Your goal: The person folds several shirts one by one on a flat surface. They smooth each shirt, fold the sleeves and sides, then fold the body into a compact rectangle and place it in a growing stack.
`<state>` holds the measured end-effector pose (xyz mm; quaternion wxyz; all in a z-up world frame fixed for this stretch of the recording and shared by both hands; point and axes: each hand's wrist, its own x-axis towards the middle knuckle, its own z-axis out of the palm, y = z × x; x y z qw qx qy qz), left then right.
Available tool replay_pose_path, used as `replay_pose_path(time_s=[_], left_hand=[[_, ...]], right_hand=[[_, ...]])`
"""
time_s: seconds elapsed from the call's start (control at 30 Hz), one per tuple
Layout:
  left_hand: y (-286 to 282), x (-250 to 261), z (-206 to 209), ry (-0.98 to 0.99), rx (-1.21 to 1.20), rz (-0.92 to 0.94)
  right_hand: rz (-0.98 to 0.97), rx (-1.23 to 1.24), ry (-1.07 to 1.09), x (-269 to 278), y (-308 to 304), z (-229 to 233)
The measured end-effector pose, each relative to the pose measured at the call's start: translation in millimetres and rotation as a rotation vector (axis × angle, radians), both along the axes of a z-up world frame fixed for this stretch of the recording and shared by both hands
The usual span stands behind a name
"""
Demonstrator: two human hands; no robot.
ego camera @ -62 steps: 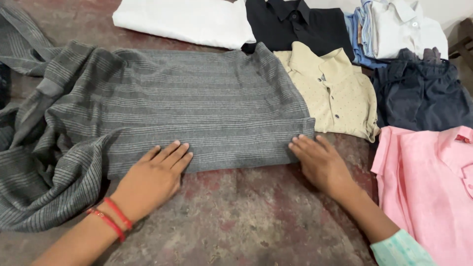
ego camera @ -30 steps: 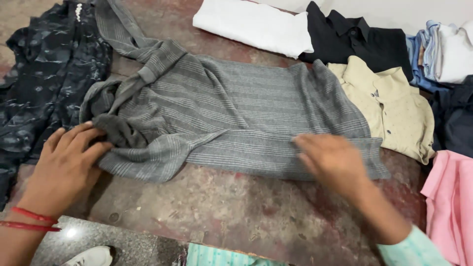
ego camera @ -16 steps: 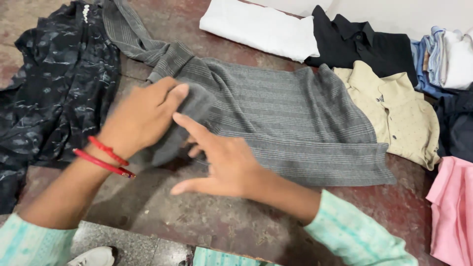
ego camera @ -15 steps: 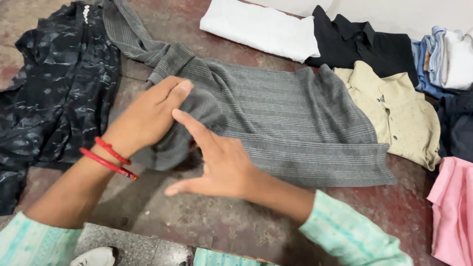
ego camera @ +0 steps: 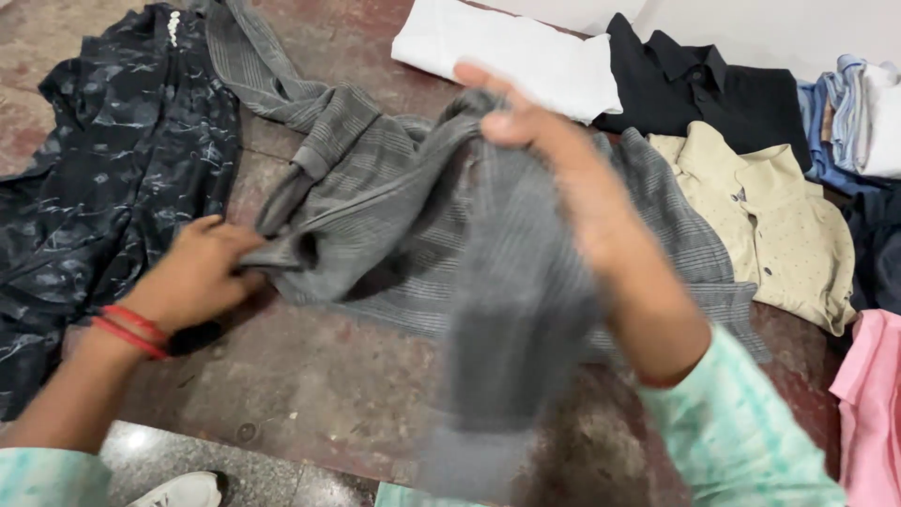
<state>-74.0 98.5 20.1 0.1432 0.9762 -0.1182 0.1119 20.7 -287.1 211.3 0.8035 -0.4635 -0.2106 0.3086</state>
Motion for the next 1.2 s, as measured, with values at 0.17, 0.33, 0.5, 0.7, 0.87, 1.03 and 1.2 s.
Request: replay_pose_path(time_s=[0.17, 0.33, 0.5, 0.7, 0.87, 1.03, 1.2], left_hand=[[51, -14, 8, 0.157, -0.198, 0.173], [5, -22, 40, -0.017, 0.001, 0.007], [-71, -21, 49, -0.116, -0.117, -0.087], [-55, -31, 39, -0.05, -0.159, 0.424], [-40, -34, 22, -0.19, -0.06, 0.462], [-38, -36, 12, -0.187, 0.132, 0.455], [-33, -38, 16, -0.25, 0.332, 0.193]], right_hand=[[0.162, -0.598, -0.876, 42, -27, 66], [0.194, -0.874, -1.183, 54, -20, 69], [0.114, -0.602, -0.772, 44, 6, 31], [-0.214, -1.123, -1.537, 45, -18, 12], [-0.501, -1.581, -1.621, 61, -54, -8], [-0.556, -1.288, -1.434, 92, -118, -29], [-0.219, -0.556, -0.329, 116, -181, -42]])
